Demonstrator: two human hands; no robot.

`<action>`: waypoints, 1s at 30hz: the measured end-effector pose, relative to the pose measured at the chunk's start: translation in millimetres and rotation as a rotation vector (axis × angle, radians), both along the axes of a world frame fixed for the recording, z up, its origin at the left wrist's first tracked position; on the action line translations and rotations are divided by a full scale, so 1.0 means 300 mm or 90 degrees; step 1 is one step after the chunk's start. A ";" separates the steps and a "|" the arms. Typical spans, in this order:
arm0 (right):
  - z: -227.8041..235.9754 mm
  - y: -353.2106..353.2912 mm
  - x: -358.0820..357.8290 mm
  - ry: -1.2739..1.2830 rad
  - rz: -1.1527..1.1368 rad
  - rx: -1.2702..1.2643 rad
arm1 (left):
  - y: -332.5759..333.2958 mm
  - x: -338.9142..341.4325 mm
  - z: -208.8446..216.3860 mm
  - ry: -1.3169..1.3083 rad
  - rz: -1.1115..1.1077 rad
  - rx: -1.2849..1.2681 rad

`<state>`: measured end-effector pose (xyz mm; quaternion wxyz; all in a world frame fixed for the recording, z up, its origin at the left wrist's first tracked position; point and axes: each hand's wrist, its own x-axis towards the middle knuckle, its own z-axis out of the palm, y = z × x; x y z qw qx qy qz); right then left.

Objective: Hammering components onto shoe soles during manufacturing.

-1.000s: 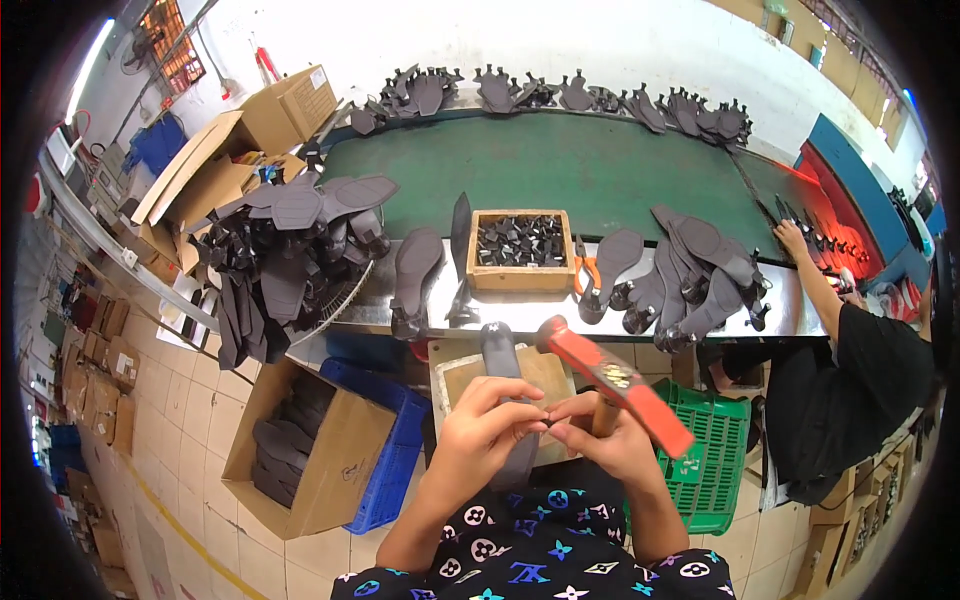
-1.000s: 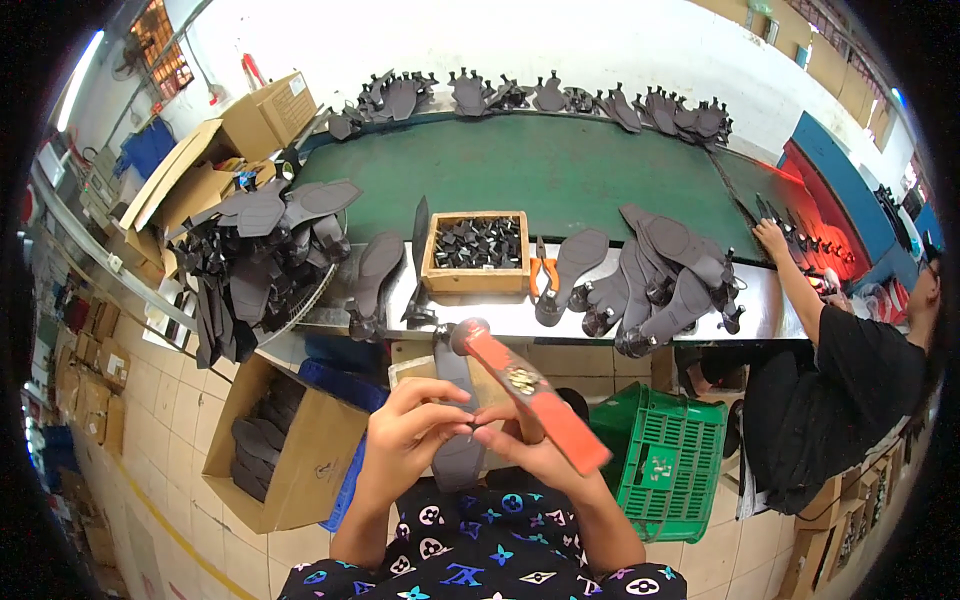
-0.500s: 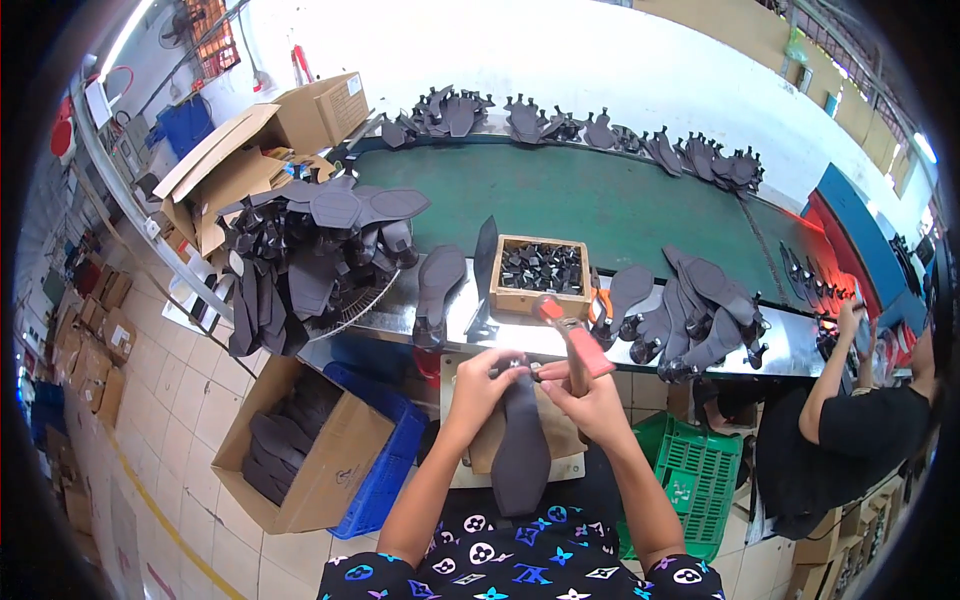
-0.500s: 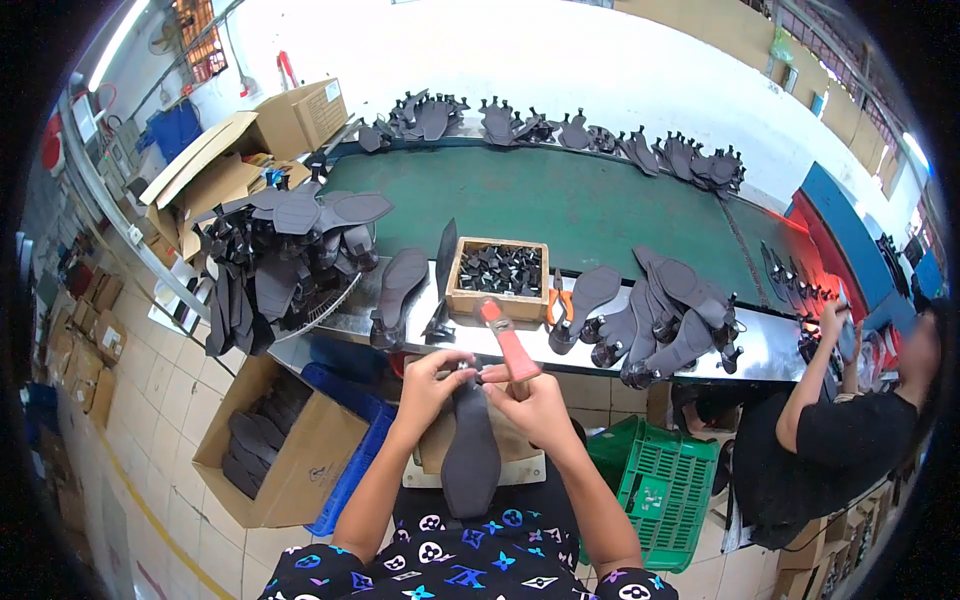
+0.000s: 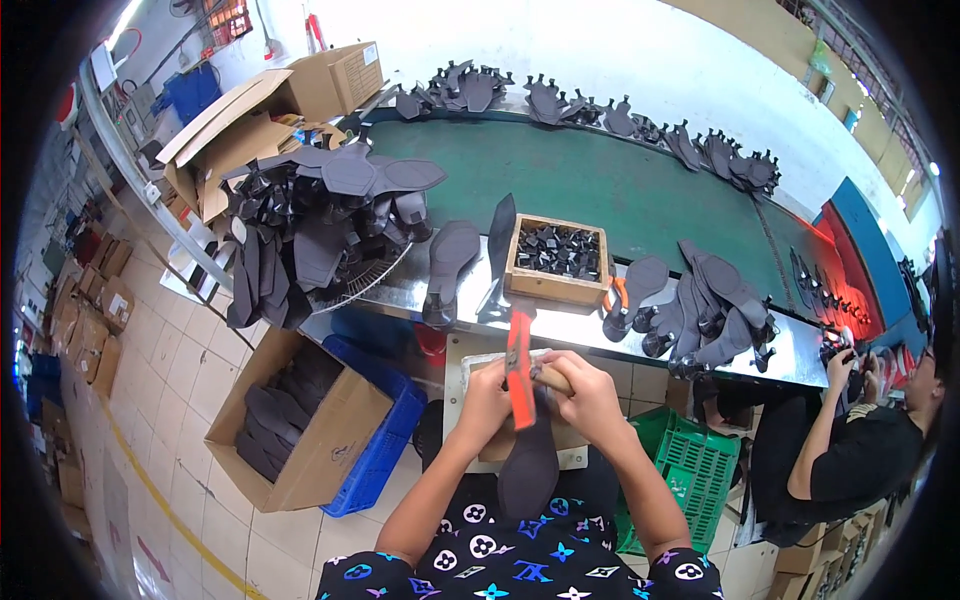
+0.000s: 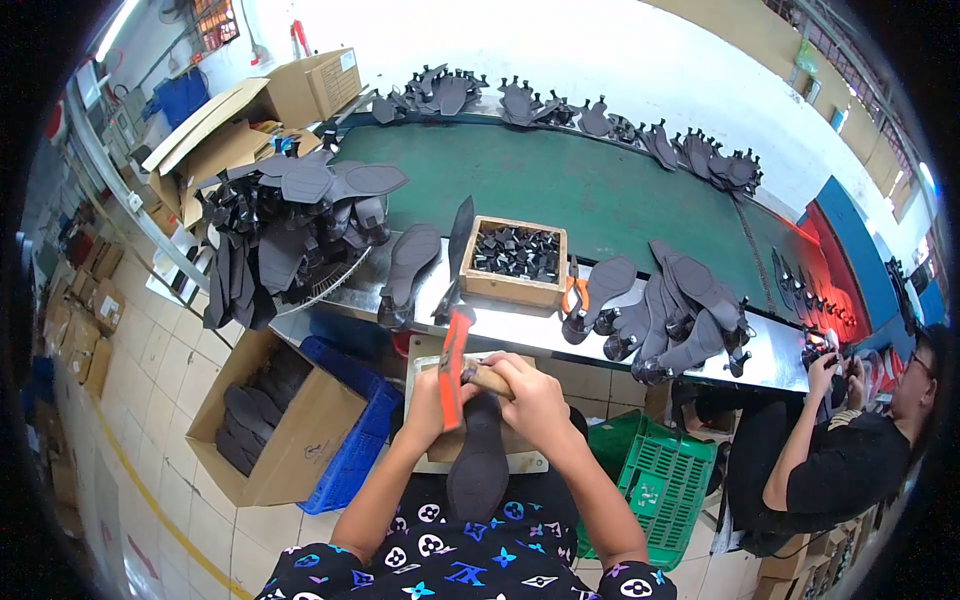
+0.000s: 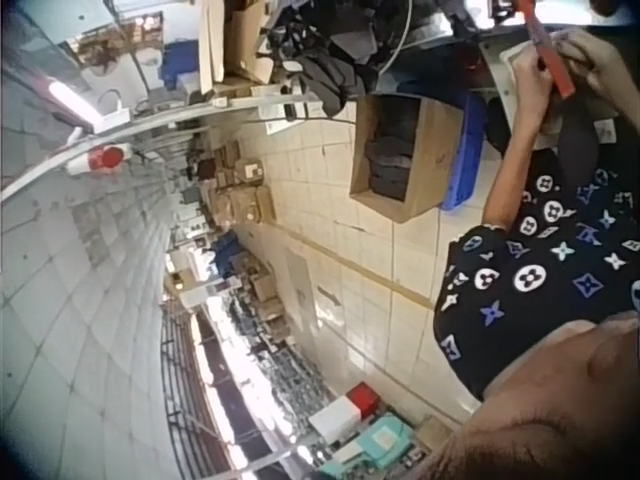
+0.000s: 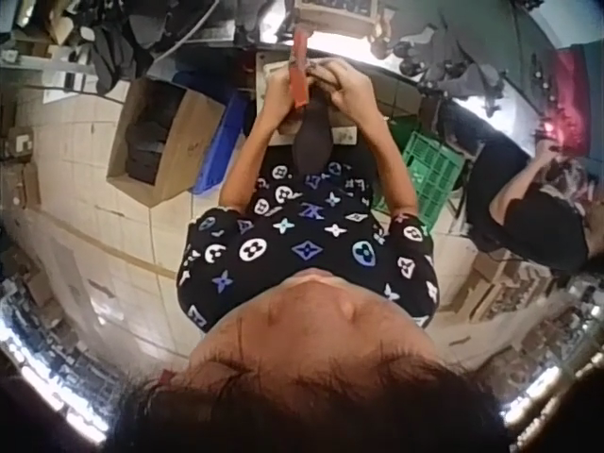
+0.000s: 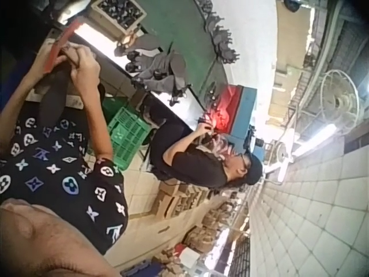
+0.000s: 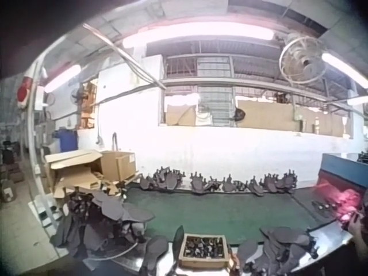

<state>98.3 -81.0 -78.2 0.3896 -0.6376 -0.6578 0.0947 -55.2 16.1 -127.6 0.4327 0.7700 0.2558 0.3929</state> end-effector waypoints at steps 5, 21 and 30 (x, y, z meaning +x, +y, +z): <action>0.003 -0.006 -0.024 -0.039 -0.040 0.000 | 0.050 -0.014 -0.021 0.049 -0.062 0.005; 0.135 -0.163 -0.071 0.238 -0.127 0.014 | 0.082 -0.004 0.022 -0.020 -0.163 -0.119; 0.195 -0.258 -0.104 0.003 -0.071 0.091 | 0.063 -0.006 0.055 0.002 -0.148 -0.202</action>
